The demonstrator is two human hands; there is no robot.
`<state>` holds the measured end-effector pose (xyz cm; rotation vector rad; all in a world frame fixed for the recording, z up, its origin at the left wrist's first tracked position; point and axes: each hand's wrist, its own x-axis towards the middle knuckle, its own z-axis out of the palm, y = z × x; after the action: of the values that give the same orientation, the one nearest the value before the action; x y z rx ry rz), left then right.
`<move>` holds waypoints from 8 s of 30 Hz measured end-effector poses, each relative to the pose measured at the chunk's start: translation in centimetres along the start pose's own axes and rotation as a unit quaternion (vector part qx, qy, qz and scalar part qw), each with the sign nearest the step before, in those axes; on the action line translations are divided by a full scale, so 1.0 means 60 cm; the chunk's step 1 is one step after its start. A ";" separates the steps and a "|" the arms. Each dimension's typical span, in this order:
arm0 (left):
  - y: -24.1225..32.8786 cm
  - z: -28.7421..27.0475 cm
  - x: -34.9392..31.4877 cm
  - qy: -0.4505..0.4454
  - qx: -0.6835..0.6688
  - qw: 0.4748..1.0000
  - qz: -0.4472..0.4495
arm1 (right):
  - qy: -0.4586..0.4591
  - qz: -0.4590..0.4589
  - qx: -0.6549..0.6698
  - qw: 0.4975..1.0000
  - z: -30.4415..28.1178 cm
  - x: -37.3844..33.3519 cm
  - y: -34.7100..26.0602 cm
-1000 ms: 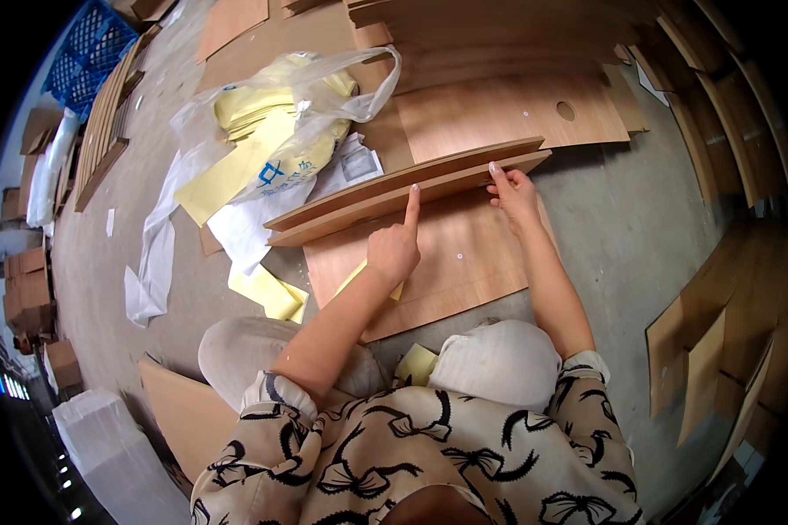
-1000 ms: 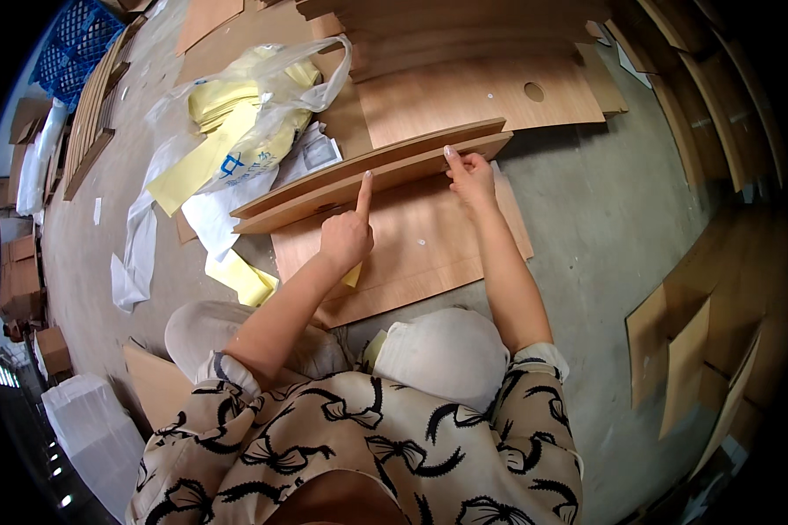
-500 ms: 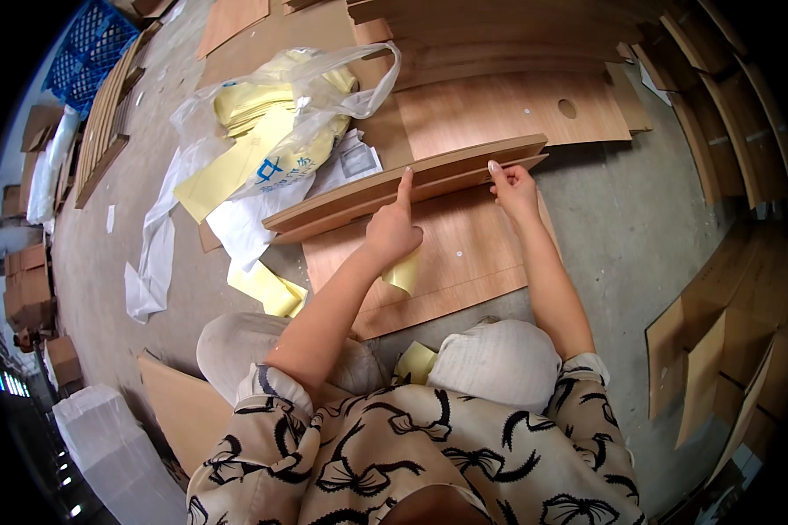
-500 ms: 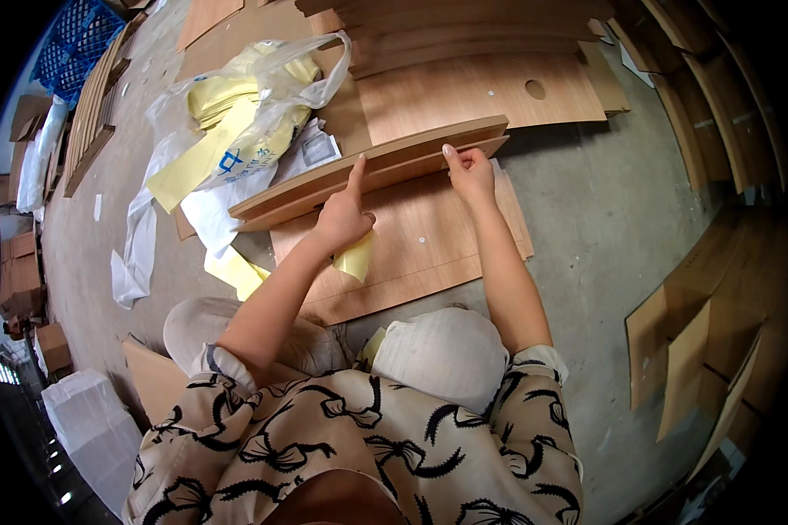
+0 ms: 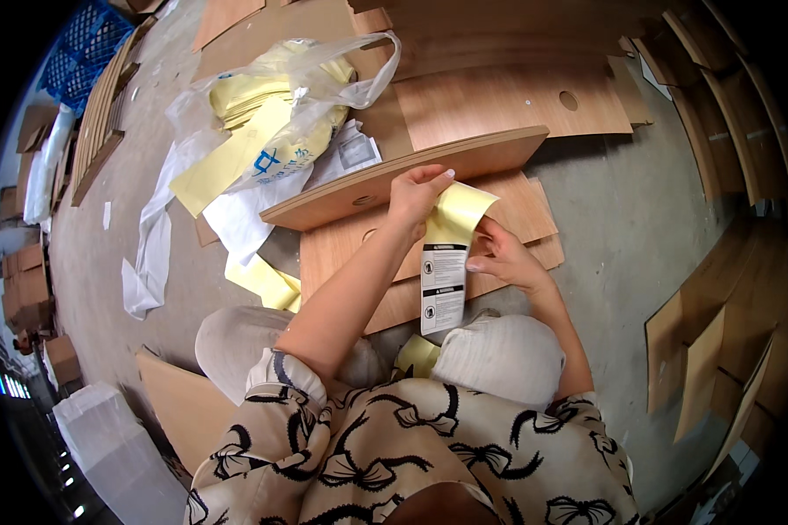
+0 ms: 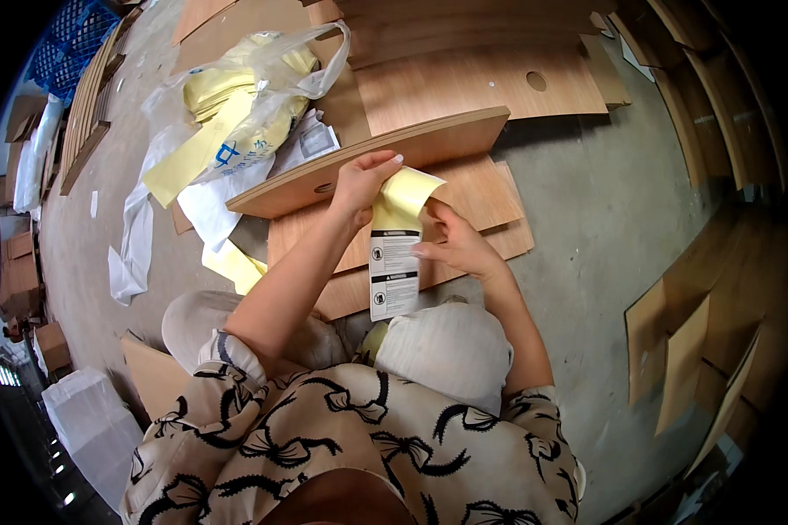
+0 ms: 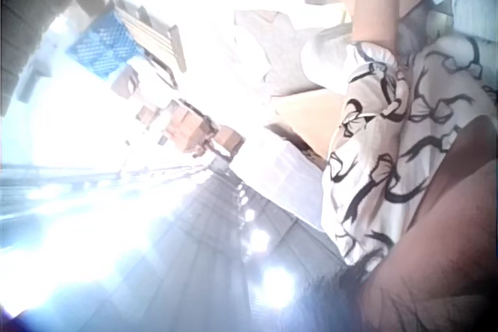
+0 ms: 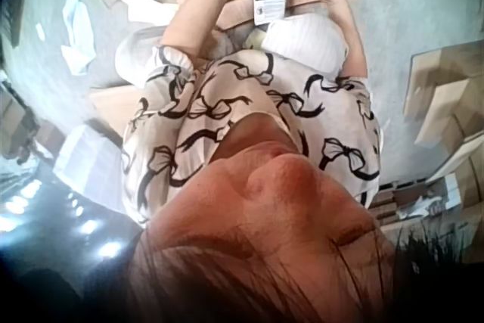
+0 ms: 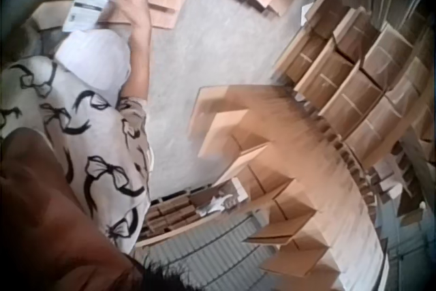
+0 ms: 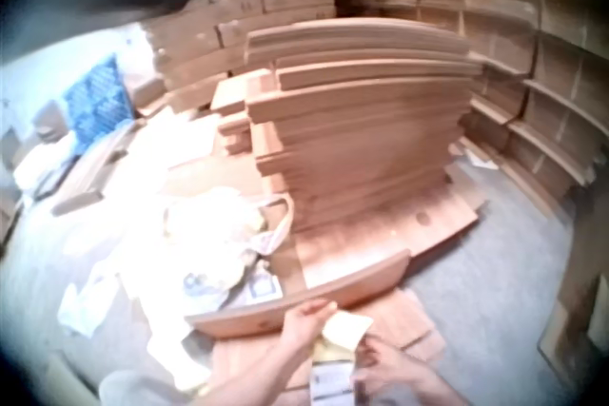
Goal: The person sits on the floor and applies yellow adhesive labels to the edges of flat wooden boards. They peel the backing from each label and smooth it onto the wood, handling the boards one at a time.
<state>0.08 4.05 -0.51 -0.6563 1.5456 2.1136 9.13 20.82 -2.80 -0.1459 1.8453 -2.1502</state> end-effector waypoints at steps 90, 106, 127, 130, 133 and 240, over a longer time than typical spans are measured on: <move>-0.133 0.071 0.106 -0.009 0.520 0.833 0.188 | 0.136 0.146 -0.435 0.878 -0.230 0.208 0.075; -0.048 -0.033 0.026 0.038 0.390 0.885 0.253 | -0.115 0.135 -0.562 0.808 -0.065 0.226 0.093; -0.033 -0.066 -0.035 -0.004 0.773 0.607 0.184 | 0.428 0.031 -0.177 0.886 -0.198 0.196 0.063; -0.028 -0.069 -0.036 0.002 0.752 0.632 0.186 | 0.421 0.045 -0.078 0.902 -0.170 0.196 0.041; -0.019 -0.077 -0.032 0.005 0.709 0.675 0.203 | 0.418 0.048 -0.066 0.905 -0.156 0.189 0.023; -0.149 0.097 0.155 0.076 0.408 0.893 0.172 | 0.124 -0.089 -0.401 0.903 -0.167 0.123 0.081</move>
<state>-2.58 12.76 -11.35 -0.2453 2.5387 1.3867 0.24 27.52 -10.12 -0.2265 2.8675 -1.4058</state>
